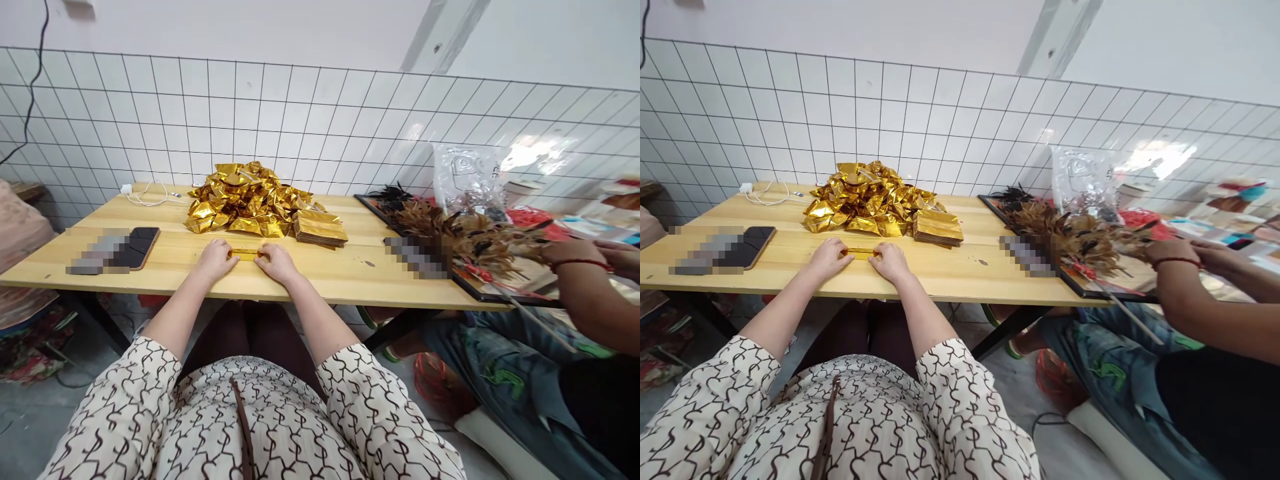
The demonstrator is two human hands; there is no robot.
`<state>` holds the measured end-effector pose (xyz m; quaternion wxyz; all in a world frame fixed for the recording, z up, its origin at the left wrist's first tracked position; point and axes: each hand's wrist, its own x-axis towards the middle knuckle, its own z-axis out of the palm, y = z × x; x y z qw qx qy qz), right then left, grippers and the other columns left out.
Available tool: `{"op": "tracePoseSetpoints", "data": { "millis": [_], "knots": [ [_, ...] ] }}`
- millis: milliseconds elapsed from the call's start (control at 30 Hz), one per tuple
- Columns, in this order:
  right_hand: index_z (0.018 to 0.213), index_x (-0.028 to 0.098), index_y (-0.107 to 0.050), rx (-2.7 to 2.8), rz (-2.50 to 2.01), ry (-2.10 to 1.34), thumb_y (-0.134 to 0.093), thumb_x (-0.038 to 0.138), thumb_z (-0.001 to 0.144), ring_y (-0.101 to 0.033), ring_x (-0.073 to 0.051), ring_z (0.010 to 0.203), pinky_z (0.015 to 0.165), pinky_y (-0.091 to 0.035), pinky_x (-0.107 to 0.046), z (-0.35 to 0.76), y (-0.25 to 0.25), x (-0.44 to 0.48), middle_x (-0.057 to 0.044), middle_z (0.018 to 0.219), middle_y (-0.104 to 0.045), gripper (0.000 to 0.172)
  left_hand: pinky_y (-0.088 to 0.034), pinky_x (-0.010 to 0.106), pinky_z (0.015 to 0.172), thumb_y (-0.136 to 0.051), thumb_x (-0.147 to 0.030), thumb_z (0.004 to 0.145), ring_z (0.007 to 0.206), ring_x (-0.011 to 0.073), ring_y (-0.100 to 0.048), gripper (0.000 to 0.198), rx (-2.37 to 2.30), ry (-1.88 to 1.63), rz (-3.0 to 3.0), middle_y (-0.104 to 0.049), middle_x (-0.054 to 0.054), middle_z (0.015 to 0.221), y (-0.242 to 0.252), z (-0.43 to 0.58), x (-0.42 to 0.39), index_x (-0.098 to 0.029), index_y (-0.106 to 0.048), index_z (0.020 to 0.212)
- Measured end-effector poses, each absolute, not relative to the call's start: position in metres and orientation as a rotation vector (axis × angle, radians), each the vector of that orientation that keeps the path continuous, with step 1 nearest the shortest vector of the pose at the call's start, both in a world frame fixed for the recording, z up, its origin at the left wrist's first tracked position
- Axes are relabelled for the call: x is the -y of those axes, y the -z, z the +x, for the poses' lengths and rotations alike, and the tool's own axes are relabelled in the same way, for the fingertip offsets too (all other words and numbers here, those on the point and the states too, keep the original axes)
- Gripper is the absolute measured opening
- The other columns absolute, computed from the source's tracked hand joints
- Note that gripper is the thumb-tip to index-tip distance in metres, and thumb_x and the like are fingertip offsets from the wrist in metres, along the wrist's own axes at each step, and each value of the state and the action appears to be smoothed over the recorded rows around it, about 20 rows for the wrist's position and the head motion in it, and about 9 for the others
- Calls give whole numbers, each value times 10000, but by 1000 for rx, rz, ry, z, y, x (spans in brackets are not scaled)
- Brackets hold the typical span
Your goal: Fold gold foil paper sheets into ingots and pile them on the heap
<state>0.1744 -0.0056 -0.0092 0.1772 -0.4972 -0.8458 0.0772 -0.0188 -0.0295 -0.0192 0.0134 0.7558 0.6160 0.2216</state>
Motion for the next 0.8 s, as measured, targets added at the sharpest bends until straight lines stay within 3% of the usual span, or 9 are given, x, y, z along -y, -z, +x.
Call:
{"op": "tracePoseSetpoints", "data": {
  "millis": [200, 500, 633, 800],
  "knots": [
    [1013, 221, -725, 2413, -1369, -220, -577, 370, 868, -572, -247, 1109, 958, -431, -358, 176, 7, 8, -68, 1165, -670, 256, -485, 389, 927, -651, -439, 765, 1008, 281, -566, 254, -1880, -733, 2329, -657, 84, 969, 20, -21, 29, -196, -710, 809],
    [1004, 221, -732, 2460, -1285, -211, -593, 406, 866, -571, -256, 1103, 961, -435, -380, 177, 6, 13, -76, 1164, -666, 269, -493, 374, 907, -635, -373, 785, 992, 267, -582, 195, -1887, -729, 2320, -656, 73, 958, 19, -20, 31, -199, -720, 810],
    [1044, 181, -715, 2549, -1204, -232, -606, 487, 845, -568, -275, 1127, 985, -426, -395, 179, 4, 19, -106, 1175, -660, 381, -487, 365, 897, -612, -387, 812, 987, 263, -580, 218, -1903, -690, 2346, -650, 76, 936, 16, -17, 34, -195, -708, 771],
    [1235, 156, -631, 2619, -1157, -209, -550, 566, 854, -484, -305, 1275, 1064, -371, -439, 184, 9, 27, -157, 1352, -565, 566, -468, 376, 917, -589, -477, 822, 1011, 274, -571, 315, -1842, -613, 2447, -637, 91, 978, 12, -15, 46, -186, -709, 822]
  ]
}}
